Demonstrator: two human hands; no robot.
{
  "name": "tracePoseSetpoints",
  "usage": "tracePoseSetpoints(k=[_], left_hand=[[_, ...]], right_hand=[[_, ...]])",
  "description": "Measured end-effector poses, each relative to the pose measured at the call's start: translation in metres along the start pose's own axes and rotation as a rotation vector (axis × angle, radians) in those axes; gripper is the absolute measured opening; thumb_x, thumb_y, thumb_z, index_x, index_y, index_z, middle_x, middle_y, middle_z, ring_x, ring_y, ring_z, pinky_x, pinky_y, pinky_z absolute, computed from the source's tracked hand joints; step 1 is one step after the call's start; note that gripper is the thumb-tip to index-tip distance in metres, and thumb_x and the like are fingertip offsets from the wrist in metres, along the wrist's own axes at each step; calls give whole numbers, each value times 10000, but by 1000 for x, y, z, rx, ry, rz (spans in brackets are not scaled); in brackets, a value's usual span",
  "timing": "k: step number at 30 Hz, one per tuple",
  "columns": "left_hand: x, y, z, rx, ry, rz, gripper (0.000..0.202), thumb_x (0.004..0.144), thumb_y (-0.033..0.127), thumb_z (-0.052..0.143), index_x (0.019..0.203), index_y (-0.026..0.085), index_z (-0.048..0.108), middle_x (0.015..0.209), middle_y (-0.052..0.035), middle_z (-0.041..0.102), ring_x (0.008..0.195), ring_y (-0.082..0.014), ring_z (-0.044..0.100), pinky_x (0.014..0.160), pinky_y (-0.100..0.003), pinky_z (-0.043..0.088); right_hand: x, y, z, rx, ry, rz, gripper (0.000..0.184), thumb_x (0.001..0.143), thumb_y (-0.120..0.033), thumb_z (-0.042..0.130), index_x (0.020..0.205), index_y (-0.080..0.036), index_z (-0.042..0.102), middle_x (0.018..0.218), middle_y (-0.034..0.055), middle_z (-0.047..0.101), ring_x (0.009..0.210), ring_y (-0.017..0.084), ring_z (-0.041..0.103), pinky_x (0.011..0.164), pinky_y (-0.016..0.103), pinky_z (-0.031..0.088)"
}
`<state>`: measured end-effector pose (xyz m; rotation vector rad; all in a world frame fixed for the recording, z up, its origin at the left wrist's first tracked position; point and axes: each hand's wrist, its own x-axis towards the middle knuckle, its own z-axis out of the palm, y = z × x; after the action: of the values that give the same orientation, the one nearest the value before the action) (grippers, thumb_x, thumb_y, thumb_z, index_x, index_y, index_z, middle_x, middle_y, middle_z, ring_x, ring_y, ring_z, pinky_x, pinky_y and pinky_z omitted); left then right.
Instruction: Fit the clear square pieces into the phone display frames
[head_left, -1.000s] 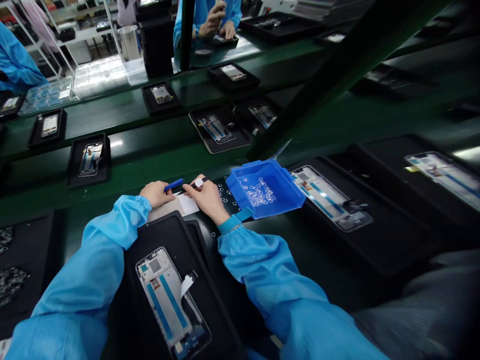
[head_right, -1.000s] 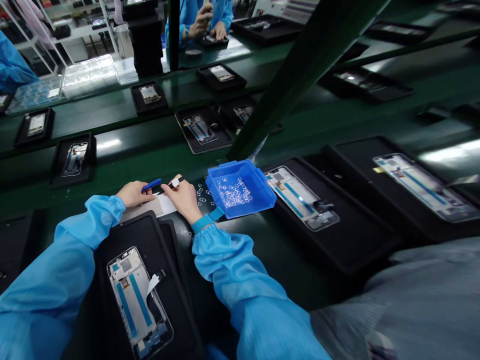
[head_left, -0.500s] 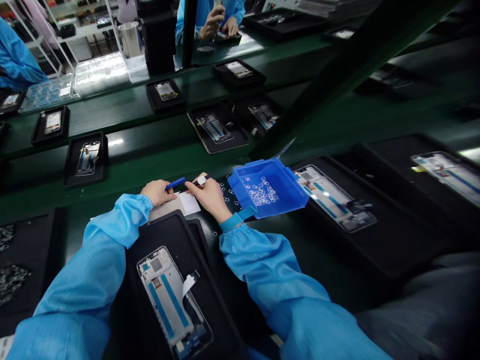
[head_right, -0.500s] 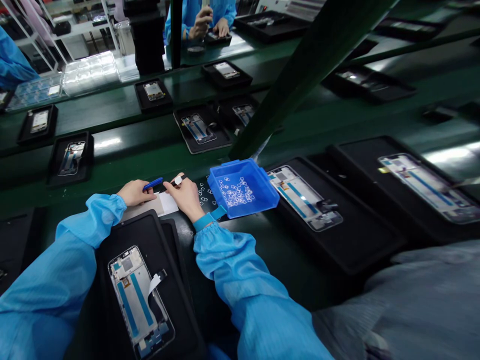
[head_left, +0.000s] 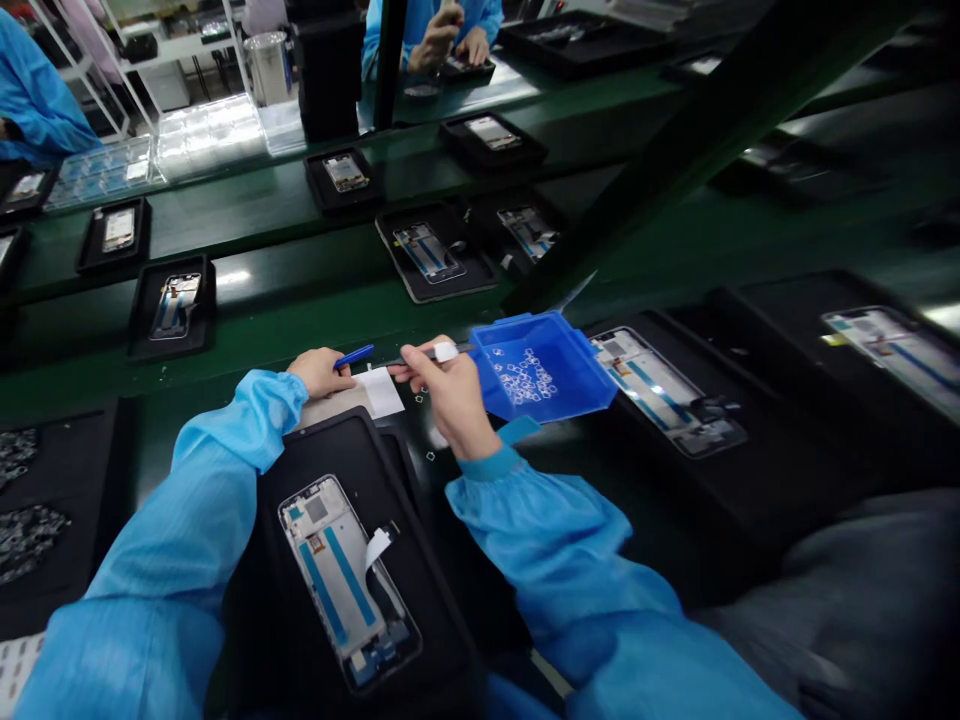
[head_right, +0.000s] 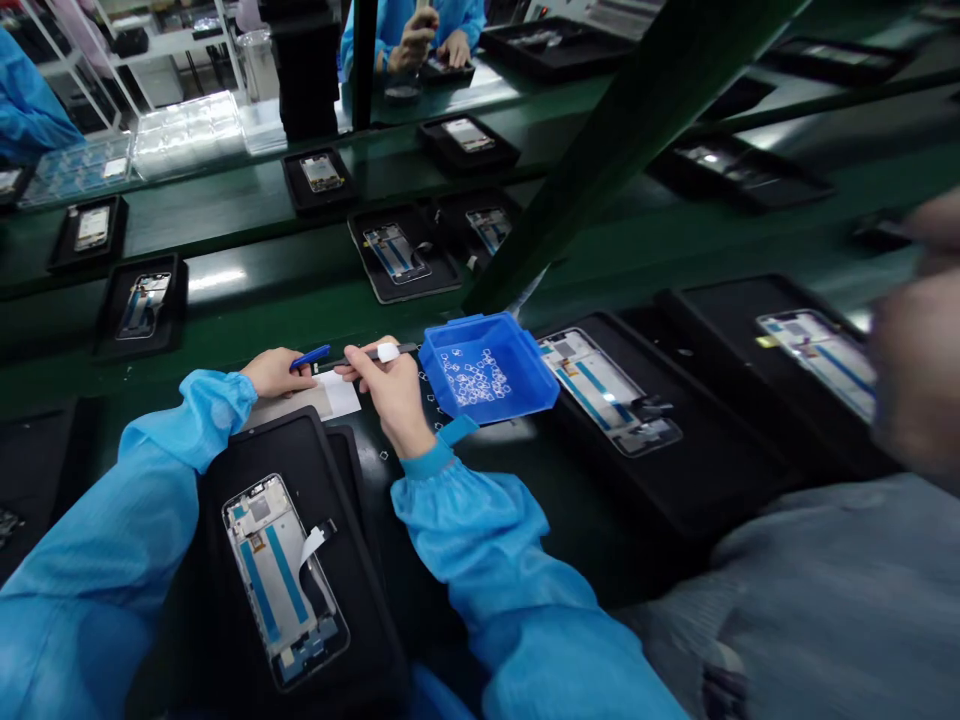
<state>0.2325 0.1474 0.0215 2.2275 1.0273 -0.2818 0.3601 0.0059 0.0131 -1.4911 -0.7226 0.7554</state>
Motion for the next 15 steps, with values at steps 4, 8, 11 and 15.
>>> tracePoseSetpoints(k=[4,8,11,15], left_hand=[[-33,-2,-21,-74,104,11,134,778,303,604,803,180,650,658,18,663,581,-131,629,608,-223,451],[-107,-5,-23,-174,144,-23,232,825,400,553,834,180,628,654,19,647,452,-113,569,522,-227,444],[-157,-11,-1,-177,59,-92,287,849,469,511,768,211,605,532,41,595,380,-115,504,434,-228,384],[-183,-20,32,-139,38,-110,284,885,464,467,755,243,589,506,58,591,390,-119,505,464,-231,386]], right_hand=[[-60,-25,0,152,-270,123,434,694,-572,751,718,-226,489,584,23,694,569,204,705,388,212,428],[-93,-22,10,50,-452,184,368,739,-518,739,739,-214,531,587,17,685,547,195,689,390,220,447],[-94,-13,18,-65,-455,110,304,770,-460,727,738,-219,545,595,5,674,587,208,698,426,240,472],[-91,-10,23,-204,-430,68,251,787,-414,707,726,-233,544,591,-5,670,592,212,691,471,261,496]])
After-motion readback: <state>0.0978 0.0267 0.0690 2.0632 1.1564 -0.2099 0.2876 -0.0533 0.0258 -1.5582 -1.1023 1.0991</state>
